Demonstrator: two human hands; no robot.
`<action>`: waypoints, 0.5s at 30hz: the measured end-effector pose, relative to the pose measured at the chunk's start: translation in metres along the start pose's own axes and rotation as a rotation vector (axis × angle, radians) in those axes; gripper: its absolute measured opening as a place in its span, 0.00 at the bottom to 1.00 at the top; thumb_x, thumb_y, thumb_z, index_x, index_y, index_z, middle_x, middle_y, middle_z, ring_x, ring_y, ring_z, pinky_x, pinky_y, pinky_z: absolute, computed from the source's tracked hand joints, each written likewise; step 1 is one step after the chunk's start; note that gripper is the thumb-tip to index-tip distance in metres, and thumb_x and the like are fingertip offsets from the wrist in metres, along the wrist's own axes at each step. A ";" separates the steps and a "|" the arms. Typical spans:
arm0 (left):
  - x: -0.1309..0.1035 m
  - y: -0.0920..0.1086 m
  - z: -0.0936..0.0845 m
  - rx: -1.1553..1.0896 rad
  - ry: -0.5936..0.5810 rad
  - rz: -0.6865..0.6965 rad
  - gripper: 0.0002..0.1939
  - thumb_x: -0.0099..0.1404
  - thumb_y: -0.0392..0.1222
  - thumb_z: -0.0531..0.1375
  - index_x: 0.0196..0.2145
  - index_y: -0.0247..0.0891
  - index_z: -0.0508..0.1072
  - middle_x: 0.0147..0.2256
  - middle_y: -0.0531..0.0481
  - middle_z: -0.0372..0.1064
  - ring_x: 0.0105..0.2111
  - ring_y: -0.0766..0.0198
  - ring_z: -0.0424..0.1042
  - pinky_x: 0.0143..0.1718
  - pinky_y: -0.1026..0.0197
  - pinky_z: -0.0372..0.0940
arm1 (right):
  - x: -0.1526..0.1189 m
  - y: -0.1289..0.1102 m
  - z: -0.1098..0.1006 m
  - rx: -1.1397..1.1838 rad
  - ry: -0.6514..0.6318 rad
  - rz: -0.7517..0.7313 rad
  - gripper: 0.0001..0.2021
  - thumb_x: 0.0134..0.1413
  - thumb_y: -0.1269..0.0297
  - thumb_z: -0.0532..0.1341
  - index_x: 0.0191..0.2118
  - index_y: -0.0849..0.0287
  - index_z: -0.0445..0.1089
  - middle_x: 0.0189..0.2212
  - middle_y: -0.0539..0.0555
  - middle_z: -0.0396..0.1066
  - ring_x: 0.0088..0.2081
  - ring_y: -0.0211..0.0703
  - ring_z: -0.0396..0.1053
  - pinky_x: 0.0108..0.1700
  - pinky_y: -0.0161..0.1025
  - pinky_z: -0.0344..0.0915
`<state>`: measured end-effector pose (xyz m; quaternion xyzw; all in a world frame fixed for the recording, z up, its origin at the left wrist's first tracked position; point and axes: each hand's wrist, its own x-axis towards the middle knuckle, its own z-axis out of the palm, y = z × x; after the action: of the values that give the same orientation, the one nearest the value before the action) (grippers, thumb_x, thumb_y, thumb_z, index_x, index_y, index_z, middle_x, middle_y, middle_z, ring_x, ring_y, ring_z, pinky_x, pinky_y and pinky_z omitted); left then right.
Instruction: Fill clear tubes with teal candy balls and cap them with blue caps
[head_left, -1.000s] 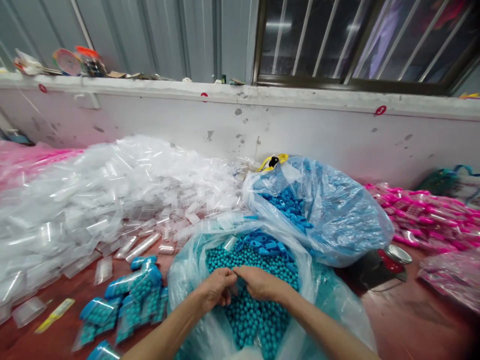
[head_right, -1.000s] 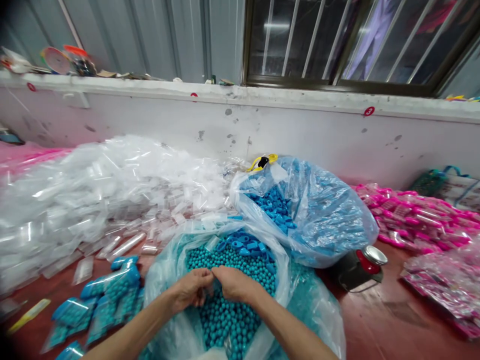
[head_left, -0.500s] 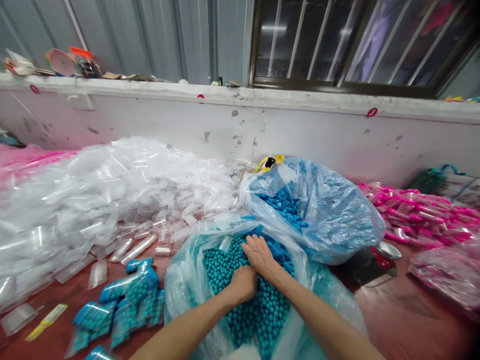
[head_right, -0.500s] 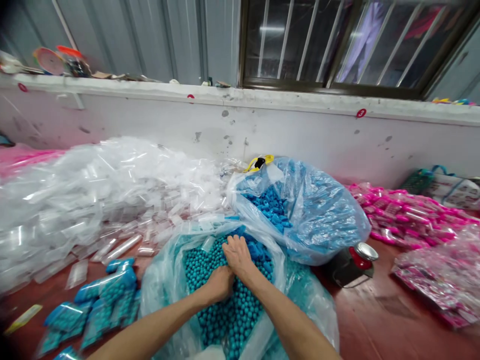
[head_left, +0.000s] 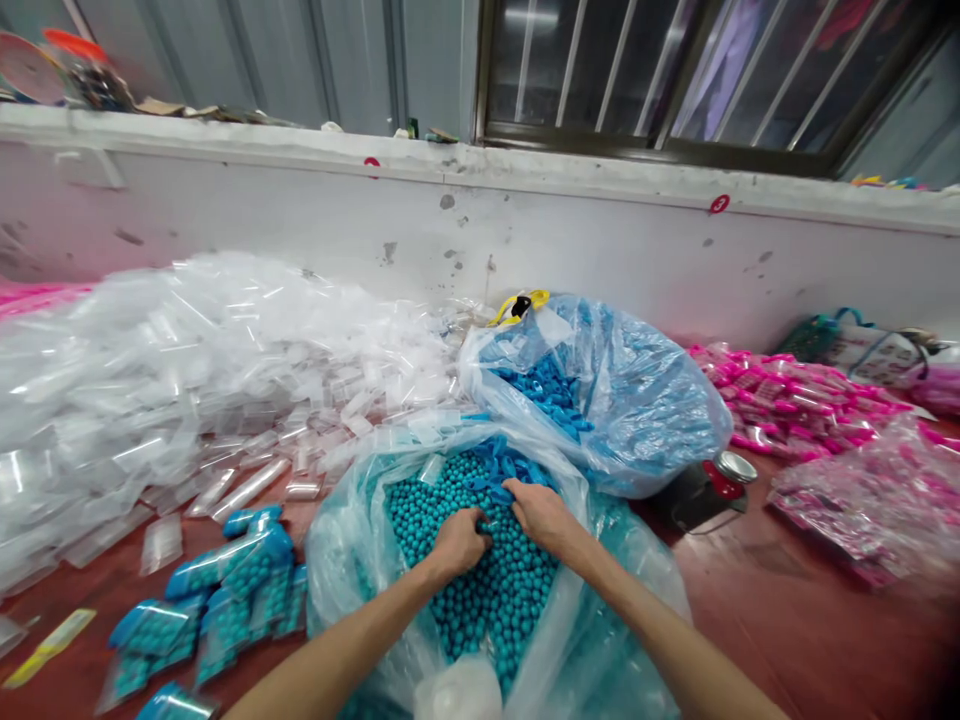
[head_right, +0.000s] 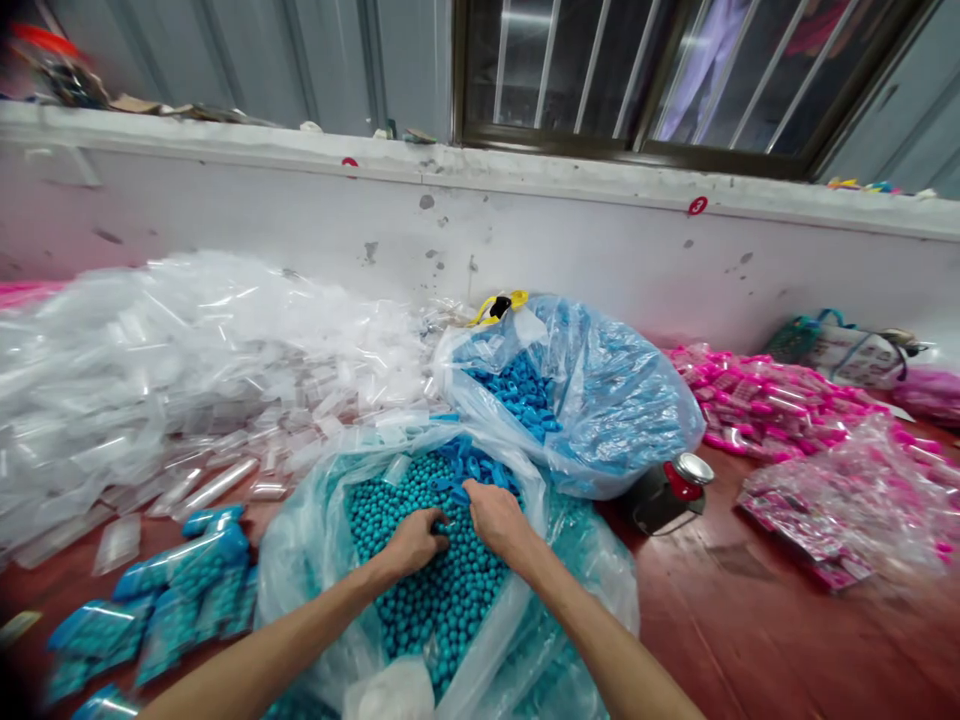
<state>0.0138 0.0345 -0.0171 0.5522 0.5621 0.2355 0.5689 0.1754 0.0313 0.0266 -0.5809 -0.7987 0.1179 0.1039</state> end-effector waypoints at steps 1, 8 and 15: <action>0.001 0.000 0.000 -0.027 0.002 -0.015 0.10 0.42 0.30 0.60 0.24 0.38 0.65 0.18 0.60 0.56 0.23 0.69 0.59 0.24 0.68 0.52 | -0.003 0.001 0.002 0.006 -0.010 0.001 0.16 0.52 0.75 0.49 0.47 0.59 0.62 0.37 0.57 0.71 0.40 0.45 0.68 0.39 0.36 0.58; 0.002 0.005 -0.007 -0.284 -0.176 -0.198 0.13 0.44 0.45 0.59 0.27 0.38 0.61 0.17 0.59 0.57 0.18 0.68 0.59 0.21 0.65 0.54 | -0.010 0.003 0.014 0.086 -0.022 0.041 0.15 0.54 0.68 0.51 0.48 0.58 0.63 0.41 0.57 0.70 0.44 0.45 0.66 0.43 0.38 0.58; -0.010 0.016 -0.012 -0.480 -0.244 -0.096 0.19 0.42 0.48 0.63 0.30 0.36 0.63 0.23 0.55 0.62 0.23 0.69 0.62 0.24 0.66 0.54 | -0.008 0.002 0.012 0.626 0.018 0.144 0.13 0.58 0.64 0.45 0.43 0.59 0.62 0.21 0.47 0.65 0.20 0.36 0.64 0.22 0.32 0.59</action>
<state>0.0061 0.0342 0.0043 0.3987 0.4429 0.2666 0.7575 0.1759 0.0234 0.0144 -0.5768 -0.6794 0.3599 0.2760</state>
